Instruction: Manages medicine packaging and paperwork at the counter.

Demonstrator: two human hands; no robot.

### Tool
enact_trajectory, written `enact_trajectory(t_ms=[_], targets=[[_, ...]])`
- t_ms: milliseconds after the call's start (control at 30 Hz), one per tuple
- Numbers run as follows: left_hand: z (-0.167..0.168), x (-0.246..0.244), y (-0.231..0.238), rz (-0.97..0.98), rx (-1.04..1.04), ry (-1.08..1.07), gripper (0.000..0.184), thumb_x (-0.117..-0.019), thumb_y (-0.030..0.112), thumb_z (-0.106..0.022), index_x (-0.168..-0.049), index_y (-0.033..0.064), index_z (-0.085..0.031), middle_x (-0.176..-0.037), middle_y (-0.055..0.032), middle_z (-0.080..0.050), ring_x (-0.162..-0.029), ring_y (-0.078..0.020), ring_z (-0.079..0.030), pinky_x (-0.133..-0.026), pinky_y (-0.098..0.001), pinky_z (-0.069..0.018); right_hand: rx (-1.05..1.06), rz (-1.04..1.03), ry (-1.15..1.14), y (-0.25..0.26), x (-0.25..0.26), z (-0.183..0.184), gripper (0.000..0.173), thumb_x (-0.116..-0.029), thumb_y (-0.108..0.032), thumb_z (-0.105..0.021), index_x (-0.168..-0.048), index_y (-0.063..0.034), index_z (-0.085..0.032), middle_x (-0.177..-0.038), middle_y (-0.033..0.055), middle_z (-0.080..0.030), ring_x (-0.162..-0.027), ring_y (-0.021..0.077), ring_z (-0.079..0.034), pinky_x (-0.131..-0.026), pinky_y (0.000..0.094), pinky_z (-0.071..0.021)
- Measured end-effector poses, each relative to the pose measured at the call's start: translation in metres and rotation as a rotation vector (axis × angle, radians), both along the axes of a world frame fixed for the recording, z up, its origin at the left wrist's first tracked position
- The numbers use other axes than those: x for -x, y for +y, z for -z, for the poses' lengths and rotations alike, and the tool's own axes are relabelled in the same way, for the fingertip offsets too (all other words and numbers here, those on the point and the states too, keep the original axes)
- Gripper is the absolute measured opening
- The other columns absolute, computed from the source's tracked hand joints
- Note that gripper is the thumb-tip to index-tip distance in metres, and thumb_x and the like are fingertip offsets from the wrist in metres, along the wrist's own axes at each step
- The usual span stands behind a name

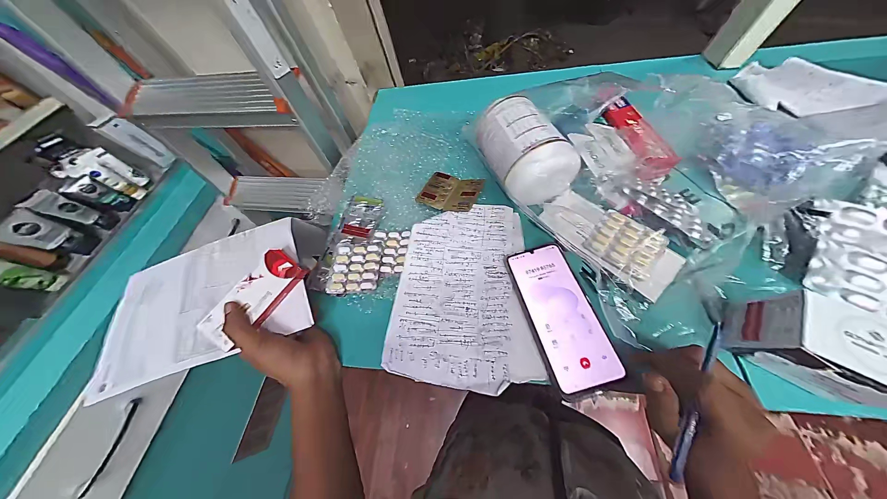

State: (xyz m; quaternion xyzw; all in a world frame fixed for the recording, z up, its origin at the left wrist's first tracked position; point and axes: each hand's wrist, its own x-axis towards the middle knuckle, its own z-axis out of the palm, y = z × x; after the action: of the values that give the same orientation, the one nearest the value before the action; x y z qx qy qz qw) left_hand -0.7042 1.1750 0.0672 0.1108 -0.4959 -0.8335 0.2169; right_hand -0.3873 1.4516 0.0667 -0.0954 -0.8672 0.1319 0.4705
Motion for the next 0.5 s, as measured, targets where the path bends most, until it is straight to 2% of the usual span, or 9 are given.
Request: enact_trajectory(t_ms=[33,133,233,300,467,500], targets=[[0.0010,-0.0005,-0.0001,0.009,0.002,0.016,0.040,-0.1109,0.026,-0.032,-0.144,0.0054,-0.042,-0.131,-0.0100,-0.058,-0.119,-0.0176,-0.059,-0.100,-0.0411,-0.0517,0.001,-0.003,0.016,-0.0012,-0.0014,0.0002,0.029,-0.1070,-0.036,-0.049,-0.090,-0.0128,-0.055,-0.080,-0.0004,-0.067,-0.078,0.0058,-0.064,-0.077,0.0186,-0.0504],[0.0019,-0.0014,0.0019,0.006,0.013,-0.001,0.041,-0.1107,0.028,-0.030,-0.145,0.0081,-0.042,-0.133,-0.0089,-0.057,-0.119,-0.0174,-0.059,-0.095,-0.0404,-0.0532,-0.014,-0.075,0.031,0.0020,-0.0020,0.0018,0.019,-0.1043,-0.030,-0.052,-0.092,-0.0158,-0.055,-0.092,-0.0046,-0.074,-0.087,0.0053,-0.064,-0.081,0.0180,-0.0465],[0.0026,-0.0015,-0.0009,0.013,-0.001,-0.004,0.042,-0.1108,0.030,-0.031,-0.146,0.0088,-0.042,-0.135,-0.0094,-0.057,-0.121,-0.0182,-0.059,-0.098,-0.0417,-0.0522,-0.046,-0.162,0.009,0.0056,-0.0005,0.0061,0.017,-0.1010,-0.027,-0.053,-0.087,-0.0165,-0.053,-0.087,-0.0031,-0.074,-0.084,0.0074,-0.064,-0.078,0.0196,-0.0457],[0.0004,-0.0019,0.0003,0.011,-0.014,-0.026,0.041,-0.1099,0.031,-0.033,-0.144,0.0100,-0.045,-0.132,-0.0091,-0.059,-0.118,-0.0187,-0.060,-0.094,-0.0431,-0.0535,-0.037,-0.203,-0.009,0.0082,0.0002,0.0075,0.018,-0.0998,-0.026,-0.054,-0.084,-0.0164,-0.054,-0.084,-0.0015,-0.073,-0.084,0.0095,-0.066,-0.077,0.0210,-0.0481],[-0.0009,-0.0042,0.0021,0.011,-0.050,-0.016,0.038,-0.1102,0.030,-0.035,-0.140,0.0096,-0.047,-0.126,-0.0079,-0.061,-0.112,-0.0162,-0.063,-0.089,-0.0394,-0.0558,0.004,-0.182,0.035,0.0079,0.0000,0.0061,0.019,-0.1017,-0.028,-0.053,-0.087,-0.0151,-0.054,-0.089,-0.0018,-0.074,-0.086,0.0072,-0.065,-0.078,0.0188,-0.0471],[-0.0014,-0.0047,0.0017,0.006,-0.051,-0.028,0.037,-0.1100,0.031,-0.035,-0.139,0.0107,-0.048,-0.124,-0.0074,-0.062,-0.110,-0.0159,-0.063,-0.086,-0.0389,-0.0564,0.020,-0.183,0.046,0.0080,0.0005,0.0065,0.020,-0.1016,-0.028,-0.054,-0.087,-0.0148,-0.054,-0.089,-0.0019,-0.074,-0.086,0.0068,-0.065,-0.078,0.0185,-0.0473]])
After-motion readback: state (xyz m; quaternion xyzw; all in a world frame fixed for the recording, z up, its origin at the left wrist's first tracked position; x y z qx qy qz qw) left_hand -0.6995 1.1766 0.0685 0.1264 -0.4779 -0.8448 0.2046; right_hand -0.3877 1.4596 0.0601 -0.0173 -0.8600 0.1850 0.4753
